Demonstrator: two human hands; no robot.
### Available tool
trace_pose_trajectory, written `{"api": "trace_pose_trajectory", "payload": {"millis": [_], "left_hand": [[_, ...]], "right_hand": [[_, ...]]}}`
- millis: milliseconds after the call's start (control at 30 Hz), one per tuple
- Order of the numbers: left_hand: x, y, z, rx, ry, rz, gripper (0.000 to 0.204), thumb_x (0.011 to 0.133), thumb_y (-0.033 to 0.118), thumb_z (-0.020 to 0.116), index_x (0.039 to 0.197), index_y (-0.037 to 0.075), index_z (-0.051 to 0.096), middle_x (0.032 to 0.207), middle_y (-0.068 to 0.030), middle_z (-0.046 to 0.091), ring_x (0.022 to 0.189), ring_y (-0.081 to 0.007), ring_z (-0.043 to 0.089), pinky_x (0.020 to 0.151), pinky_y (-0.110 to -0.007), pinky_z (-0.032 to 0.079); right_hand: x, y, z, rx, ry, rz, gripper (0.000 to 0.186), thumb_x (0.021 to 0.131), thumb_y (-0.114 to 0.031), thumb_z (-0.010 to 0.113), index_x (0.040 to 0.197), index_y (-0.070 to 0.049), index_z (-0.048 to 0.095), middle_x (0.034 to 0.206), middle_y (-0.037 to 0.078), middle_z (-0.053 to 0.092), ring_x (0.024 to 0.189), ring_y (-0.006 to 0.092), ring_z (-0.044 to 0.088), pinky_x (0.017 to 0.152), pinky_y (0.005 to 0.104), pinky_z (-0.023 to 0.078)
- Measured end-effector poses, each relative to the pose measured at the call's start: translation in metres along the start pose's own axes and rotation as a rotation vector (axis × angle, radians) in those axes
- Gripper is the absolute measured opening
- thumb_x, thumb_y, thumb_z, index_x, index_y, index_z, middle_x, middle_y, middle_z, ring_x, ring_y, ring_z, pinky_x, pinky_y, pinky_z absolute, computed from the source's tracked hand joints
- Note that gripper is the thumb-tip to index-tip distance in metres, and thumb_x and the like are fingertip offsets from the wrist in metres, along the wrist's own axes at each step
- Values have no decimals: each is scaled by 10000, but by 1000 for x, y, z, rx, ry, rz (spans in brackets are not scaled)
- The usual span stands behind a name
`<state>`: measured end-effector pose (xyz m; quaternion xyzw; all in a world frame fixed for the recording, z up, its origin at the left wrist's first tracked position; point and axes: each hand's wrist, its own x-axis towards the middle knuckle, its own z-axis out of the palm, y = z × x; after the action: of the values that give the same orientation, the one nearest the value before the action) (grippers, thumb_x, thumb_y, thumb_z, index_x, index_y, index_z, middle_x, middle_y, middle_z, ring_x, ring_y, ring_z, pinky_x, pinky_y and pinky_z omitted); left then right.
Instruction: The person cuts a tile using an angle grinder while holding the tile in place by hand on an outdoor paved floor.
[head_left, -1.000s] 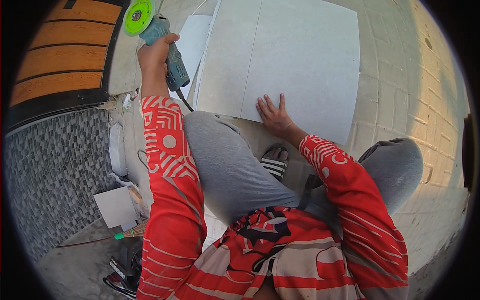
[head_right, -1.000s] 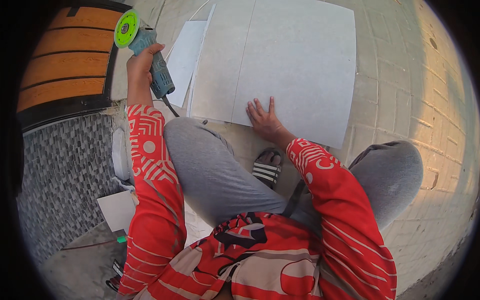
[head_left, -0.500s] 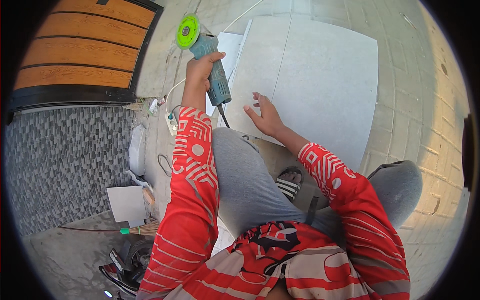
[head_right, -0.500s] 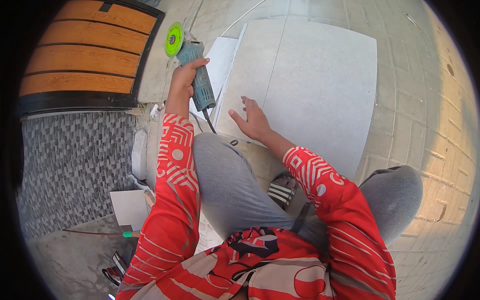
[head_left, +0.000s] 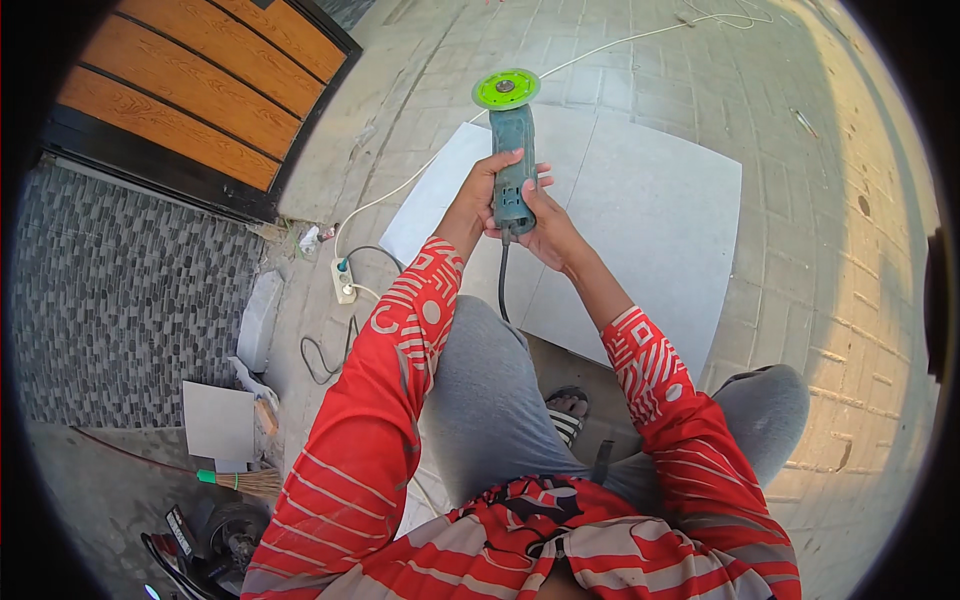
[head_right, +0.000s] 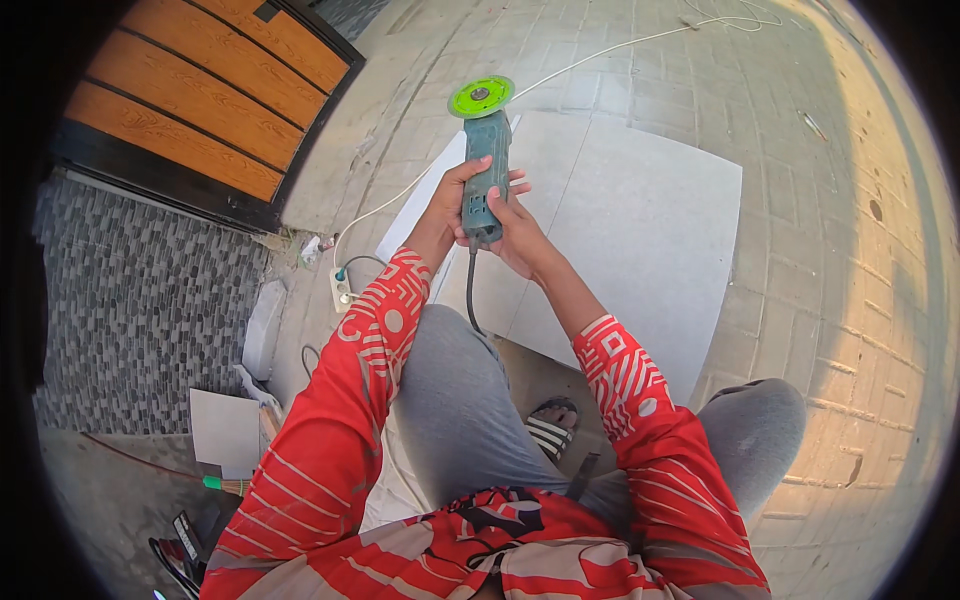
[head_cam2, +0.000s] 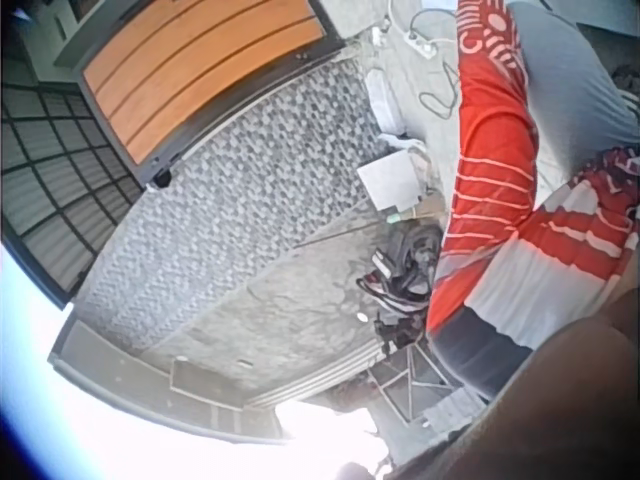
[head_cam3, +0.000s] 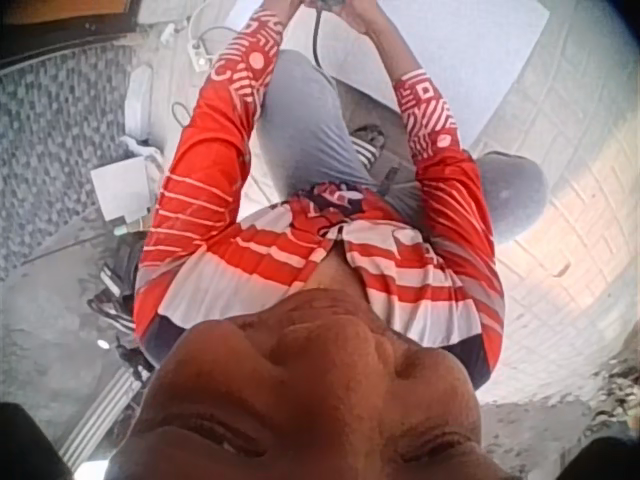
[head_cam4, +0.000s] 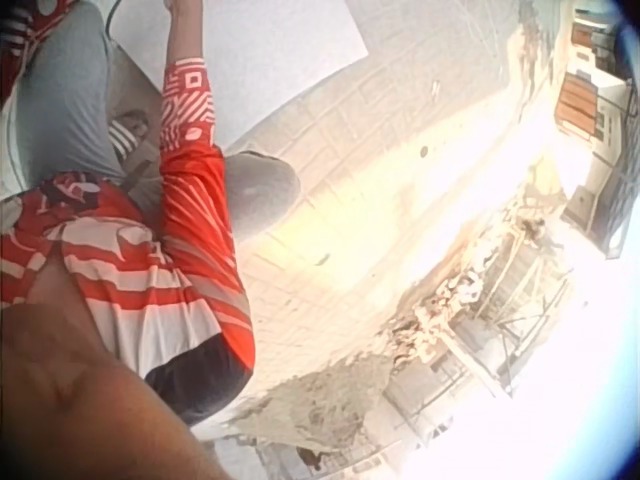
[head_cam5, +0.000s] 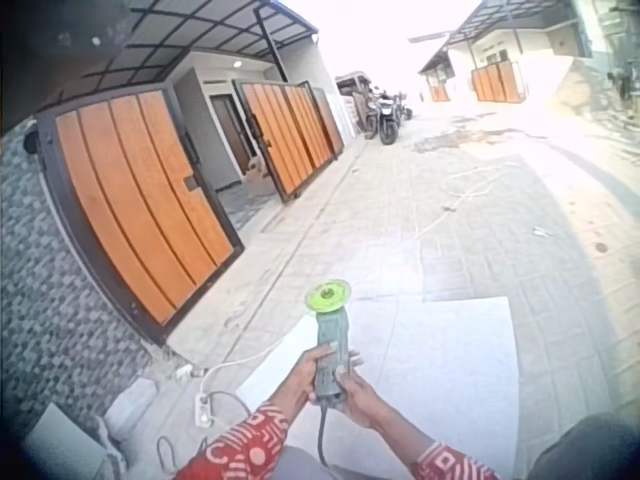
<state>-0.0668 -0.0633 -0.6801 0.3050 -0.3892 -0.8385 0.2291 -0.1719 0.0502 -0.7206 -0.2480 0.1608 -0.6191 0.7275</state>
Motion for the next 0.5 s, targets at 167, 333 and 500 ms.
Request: {"api": "trace_pose_trajectory", "payload": {"millis": [167, 333, 500], "left_hand": [[0, -1, -9, -26, -35, 37, 787, 881, 287, 701, 1484, -13, 296, 1342, -325, 574, 1236, -462, 602, 979, -601, 540], [-5, 13, -26, -118, -16, 109, 801, 844, 284, 706, 1484, 43, 289, 1358, -316, 550, 1266, -498, 570, 992, -612, 532], [-4, 19, -47, -142, 45, 72, 559, 847, 307, 713, 1238, -50, 535, 1047, -217, 675, 977, -364, 692, 938, -482, 591]], "right_hand": [[-15, 15, -8, -47, -163, -135, 672, 1088, -317, 516, 1577, -10, 173, 1425, 176, 532, 1266, 292, 615, 1088, 482, 500], [-3, 24, 3, -140, -150, -161, 615, 1100, -166, 472, 1596, -19, 140, 1478, 159, 486, 1294, 277, 596, 1109, 476, 482], [7, 31, 8, -102, -178, -153, 594, 1115, -161, 424, 1612, -23, 129, 1450, 155, 511, 1262, 276, 614, 1087, 451, 507]]}}
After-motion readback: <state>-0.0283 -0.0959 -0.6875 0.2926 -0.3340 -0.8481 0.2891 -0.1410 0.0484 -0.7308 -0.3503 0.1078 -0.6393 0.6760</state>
